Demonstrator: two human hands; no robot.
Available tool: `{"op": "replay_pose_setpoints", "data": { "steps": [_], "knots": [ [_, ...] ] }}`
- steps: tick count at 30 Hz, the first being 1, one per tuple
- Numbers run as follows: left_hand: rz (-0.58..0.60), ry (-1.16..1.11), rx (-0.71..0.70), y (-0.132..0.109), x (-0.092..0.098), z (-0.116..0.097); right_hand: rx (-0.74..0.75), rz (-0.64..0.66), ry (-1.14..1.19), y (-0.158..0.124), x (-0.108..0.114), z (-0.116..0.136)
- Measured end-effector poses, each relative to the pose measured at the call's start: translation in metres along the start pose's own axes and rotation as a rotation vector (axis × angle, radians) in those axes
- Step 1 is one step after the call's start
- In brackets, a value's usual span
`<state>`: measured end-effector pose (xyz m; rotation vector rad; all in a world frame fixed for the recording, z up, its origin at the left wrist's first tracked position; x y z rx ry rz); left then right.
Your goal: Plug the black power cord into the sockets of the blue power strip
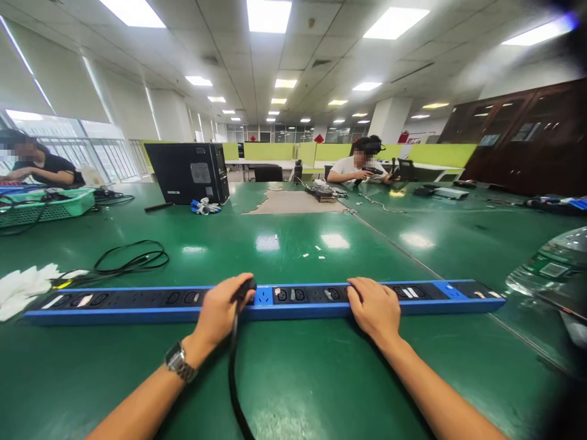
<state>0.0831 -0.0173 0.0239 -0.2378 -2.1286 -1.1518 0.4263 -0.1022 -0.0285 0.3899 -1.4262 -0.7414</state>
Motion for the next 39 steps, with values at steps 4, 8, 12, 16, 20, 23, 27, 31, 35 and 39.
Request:
{"op": "replay_pose_setpoints", "data": {
  "steps": [4,8,12,16,20,23,27,31,35,39],
  "knots": [
    [0.109,-0.006,0.12,0.005,-0.031,-0.01,-0.009,0.013,0.0,0.0,0.001,0.001],
    [0.196,-0.016,0.132,0.006,-0.033,-0.009,-0.033,0.027,0.001,0.0,0.002,0.003],
    [0.182,-0.021,0.102,0.008,-0.027,-0.01,-0.039,0.04,0.012,0.001,0.003,0.005],
    [0.038,-0.14,0.004,0.025,-0.046,-0.045,-0.049,0.042,0.022,0.001,0.005,0.004],
    [0.274,-0.09,0.089,0.048,-0.086,-0.088,-0.063,0.061,0.068,0.001,0.006,0.007],
    [0.306,-0.077,0.135,0.055,-0.106,-0.097,-0.087,0.042,0.182,0.001,0.008,0.007],
    [0.332,-0.096,0.125,0.052,-0.112,-0.091,-0.221,-0.106,0.293,0.003,0.014,-0.027],
    [0.241,-0.168,0.143,0.056,-0.117,-0.104,-0.608,-0.254,0.131,-0.002,0.013,-0.083],
    [0.276,-0.241,0.177,0.076,-0.146,-0.142,-0.688,-0.251,0.096,-0.007,0.002,-0.108],
    [0.377,-0.224,0.168,0.093,-0.184,-0.173,-0.684,-0.233,0.092,-0.01,0.003,-0.117]
  ]
}}
Point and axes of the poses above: each hand's wrist, its own y-axis towards the middle knuckle, its own x-axis out of the back of the hand, z = x × y, the point moved 1 cm from there along y, towards the middle knuckle, and after that the axes turned 4 degrees about z, right-handed, at the moved point
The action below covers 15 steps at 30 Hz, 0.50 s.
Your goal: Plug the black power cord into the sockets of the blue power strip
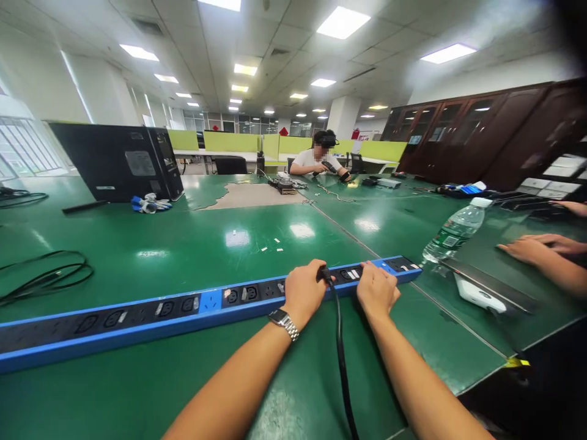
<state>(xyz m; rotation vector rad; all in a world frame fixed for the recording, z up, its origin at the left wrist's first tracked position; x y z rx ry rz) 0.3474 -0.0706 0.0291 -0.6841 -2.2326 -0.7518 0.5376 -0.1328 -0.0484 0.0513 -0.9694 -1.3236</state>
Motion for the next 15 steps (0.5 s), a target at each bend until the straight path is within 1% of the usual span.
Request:
{"op": "replay_pose_setpoints", "data": {
  "steps": [2,5,8,15],
  "knots": [
    [0.025,0.003,-0.018,0.007,-0.013,-0.007,0.032,0.022,-0.001,0.002,0.004,-0.003],
    [0.054,0.016,-0.037,0.011,-0.024,-0.013,0.056,0.029,-0.004,0.003,0.007,-0.005],
    [0.073,0.044,-0.031,0.01,-0.027,-0.017,0.044,0.015,-0.003,0.002,0.007,-0.005],
    [0.137,0.119,-0.046,0.015,-0.025,-0.019,0.05,0.015,-0.007,0.0,0.005,-0.004]
  ]
}}
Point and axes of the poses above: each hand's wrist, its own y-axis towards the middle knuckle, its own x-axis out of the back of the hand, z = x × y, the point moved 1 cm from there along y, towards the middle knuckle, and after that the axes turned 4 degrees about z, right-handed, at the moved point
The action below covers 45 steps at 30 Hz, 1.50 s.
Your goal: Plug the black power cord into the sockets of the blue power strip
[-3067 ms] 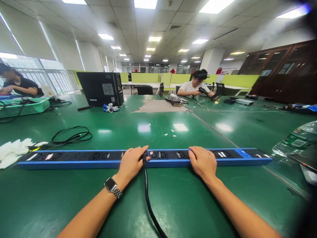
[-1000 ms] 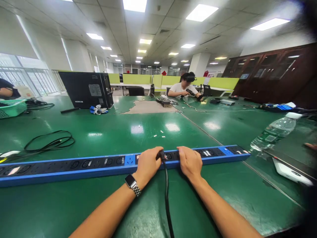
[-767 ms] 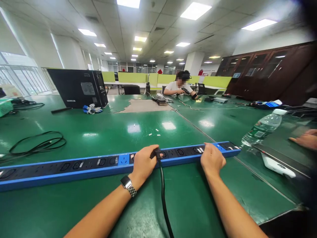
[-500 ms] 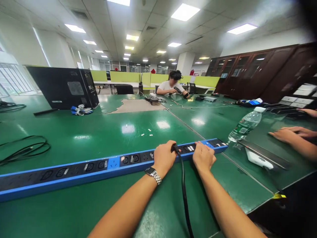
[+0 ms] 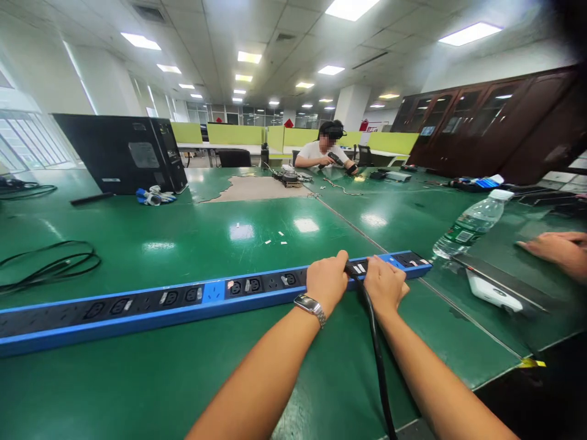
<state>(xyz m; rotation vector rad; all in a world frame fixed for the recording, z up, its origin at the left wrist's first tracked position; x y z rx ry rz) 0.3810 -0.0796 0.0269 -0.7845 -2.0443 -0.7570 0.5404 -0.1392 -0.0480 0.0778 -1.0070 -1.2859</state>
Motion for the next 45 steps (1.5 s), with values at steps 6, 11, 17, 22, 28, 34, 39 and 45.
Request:
{"op": "replay_pose_setpoints", "data": {
  "steps": [6,11,17,22,28,34,39,45],
  "knots": [
    [-0.06,-0.059,0.003,-0.005,0.009,-0.008,0.024,0.006,0.013,0.0,0.004,0.001],
    [-0.387,-0.342,0.007,-0.056,0.052,0.041,-0.022,0.017,0.036,0.003,0.002,0.002],
    [-0.306,-0.184,0.224,-0.102,0.093,0.118,-0.075,0.031,0.033,0.001,0.0,0.009],
    [-0.258,-0.124,0.195,-0.097,0.088,0.11,-0.085,0.038,0.032,0.0,0.001,0.012],
    [-0.237,0.029,0.153,-0.092,0.077,0.095,-0.124,0.085,0.025,-0.001,0.005,0.016],
    [-0.315,-0.036,0.097,-0.094,0.081,0.097,-0.156,0.097,0.001,-0.002,0.01,0.022],
    [-0.631,-0.3,0.113,-0.135,0.12,0.142,-0.187,0.117,0.002,0.0,0.01,0.022],
    [-0.323,-0.106,0.186,-0.166,0.141,0.173,-0.214,0.129,-0.007,-0.002,0.008,0.026]
  ]
}}
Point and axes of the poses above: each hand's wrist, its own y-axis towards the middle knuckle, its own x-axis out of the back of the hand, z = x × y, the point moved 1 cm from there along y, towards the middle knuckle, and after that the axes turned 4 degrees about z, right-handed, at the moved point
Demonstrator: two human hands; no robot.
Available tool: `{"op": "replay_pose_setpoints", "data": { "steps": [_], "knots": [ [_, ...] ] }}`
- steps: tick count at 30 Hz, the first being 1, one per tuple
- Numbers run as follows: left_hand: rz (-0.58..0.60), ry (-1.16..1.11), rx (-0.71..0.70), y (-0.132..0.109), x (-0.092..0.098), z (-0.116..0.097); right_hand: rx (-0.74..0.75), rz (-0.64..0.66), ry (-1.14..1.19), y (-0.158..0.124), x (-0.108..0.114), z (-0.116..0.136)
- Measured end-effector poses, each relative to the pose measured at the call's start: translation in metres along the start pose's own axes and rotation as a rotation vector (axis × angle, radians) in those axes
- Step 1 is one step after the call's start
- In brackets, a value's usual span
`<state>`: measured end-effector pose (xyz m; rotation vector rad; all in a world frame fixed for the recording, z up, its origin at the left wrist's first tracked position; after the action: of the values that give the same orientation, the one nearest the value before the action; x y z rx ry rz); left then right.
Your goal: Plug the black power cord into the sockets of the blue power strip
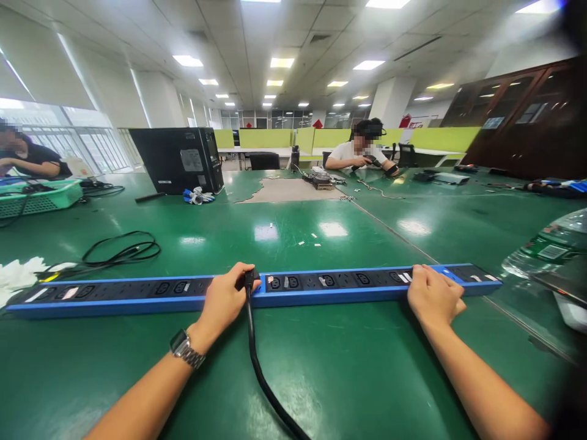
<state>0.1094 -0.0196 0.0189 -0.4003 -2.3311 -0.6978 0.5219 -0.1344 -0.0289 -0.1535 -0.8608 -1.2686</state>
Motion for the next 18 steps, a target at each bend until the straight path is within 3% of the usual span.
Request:
{"op": "replay_pose_setpoints", "data": {
  "steps": [4,6,8,11,15,18],
  "knots": [
    [0.068,0.146,-0.11,0.004,-0.007,-0.002,-0.017,0.006,-0.004,-0.003,0.001,0.004],
    [0.017,0.117,-0.137,0.005,-0.01,-0.003,-0.03,0.011,-0.003,-0.004,0.002,0.005],
    [-0.169,-0.024,-0.125,0.002,-0.006,0.002,-0.039,0.02,-0.002,-0.003,0.003,0.007],
    [-0.445,-0.188,-0.066,-0.013,0.017,0.023,-0.049,0.018,-0.007,-0.003,0.003,0.008],
    [-0.35,-0.03,0.023,-0.037,0.06,0.062,-0.053,0.026,-0.02,-0.003,0.002,0.008],
    [-0.247,0.028,0.06,-0.041,0.081,0.077,-0.052,0.037,-0.032,-0.003,0.001,0.008]
  ]
}}
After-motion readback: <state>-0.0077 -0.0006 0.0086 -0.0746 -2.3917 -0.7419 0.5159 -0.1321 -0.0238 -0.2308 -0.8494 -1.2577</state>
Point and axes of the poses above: each hand's wrist, its own y-axis towards the middle knuckle, its own x-axis out of the back of the hand, z = x × y, the point moved 1 cm from there along y, towards the middle knuckle, and after that the axes turned 4 degrees about z, right-handed, at the moved point
